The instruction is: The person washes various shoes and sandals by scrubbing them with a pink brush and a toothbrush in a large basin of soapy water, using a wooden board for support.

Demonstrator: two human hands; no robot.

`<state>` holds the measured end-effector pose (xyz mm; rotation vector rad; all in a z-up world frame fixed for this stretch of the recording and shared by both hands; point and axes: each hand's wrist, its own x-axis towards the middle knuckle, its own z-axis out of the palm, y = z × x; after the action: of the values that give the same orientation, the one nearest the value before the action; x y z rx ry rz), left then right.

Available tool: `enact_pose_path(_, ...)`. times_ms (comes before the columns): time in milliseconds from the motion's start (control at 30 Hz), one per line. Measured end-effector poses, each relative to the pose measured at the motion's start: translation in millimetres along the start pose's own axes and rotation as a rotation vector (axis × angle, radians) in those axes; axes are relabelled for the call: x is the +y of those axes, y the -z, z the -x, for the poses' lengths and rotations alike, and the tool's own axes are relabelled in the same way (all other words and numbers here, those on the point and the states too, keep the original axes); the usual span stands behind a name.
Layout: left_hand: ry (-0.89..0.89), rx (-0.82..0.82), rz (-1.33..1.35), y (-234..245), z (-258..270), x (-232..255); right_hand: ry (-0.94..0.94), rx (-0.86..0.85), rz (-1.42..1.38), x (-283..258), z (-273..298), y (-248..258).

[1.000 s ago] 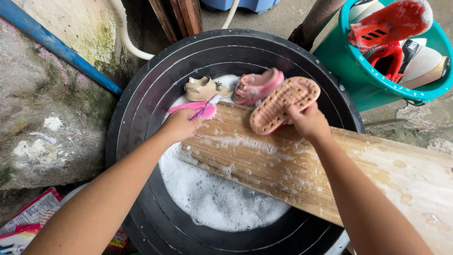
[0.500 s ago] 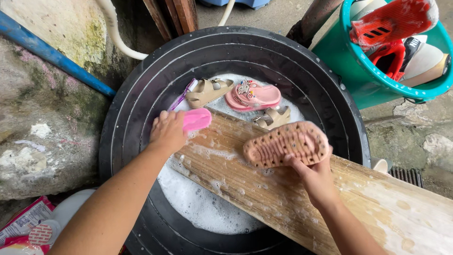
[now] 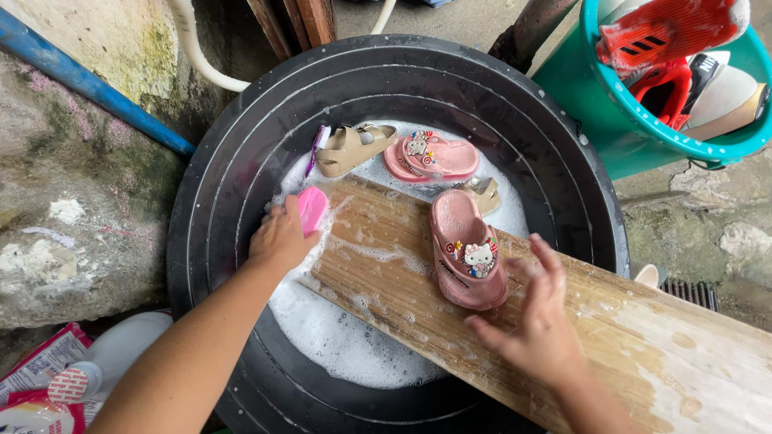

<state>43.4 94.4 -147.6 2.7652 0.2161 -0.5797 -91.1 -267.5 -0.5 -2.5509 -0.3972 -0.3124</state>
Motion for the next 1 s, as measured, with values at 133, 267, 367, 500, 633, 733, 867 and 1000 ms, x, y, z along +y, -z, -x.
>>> enact_pose_path(133,-0.047,-0.112,0.221,3,19,28,-0.078,-0.254,0.151,-14,-20,-24)
enact_pose_path(267,-0.026,-0.074,0.304,11,33,27,-0.219,-0.188,-0.107,11,-37,-43)
enact_pose_path(367,0.114,0.087,0.239,18,18,5,-0.533,-0.107,-0.818,24,-26,-56)
enact_pose_path(500,0.187,0.007,0.269,1,26,27,-1.078,-0.086,-1.265,3,-1,-56)
enact_pose_path(633,-0.071,-0.054,0.599,22,68,76,-0.993,-0.056,-0.967,-17,10,-50)
enact_pose_path(733,-0.584,0.087,0.431,17,140,109,-1.003,-0.057,-0.943,-13,15,-45)
enact_pose_path(867,-0.975,0.177,0.296,7,177,132,-0.874,-0.037,-0.653,3,23,-51)
enact_pose_path(1000,-0.937,0.127,0.251,7,168,138,-0.490,0.015,-0.942,27,25,-67)
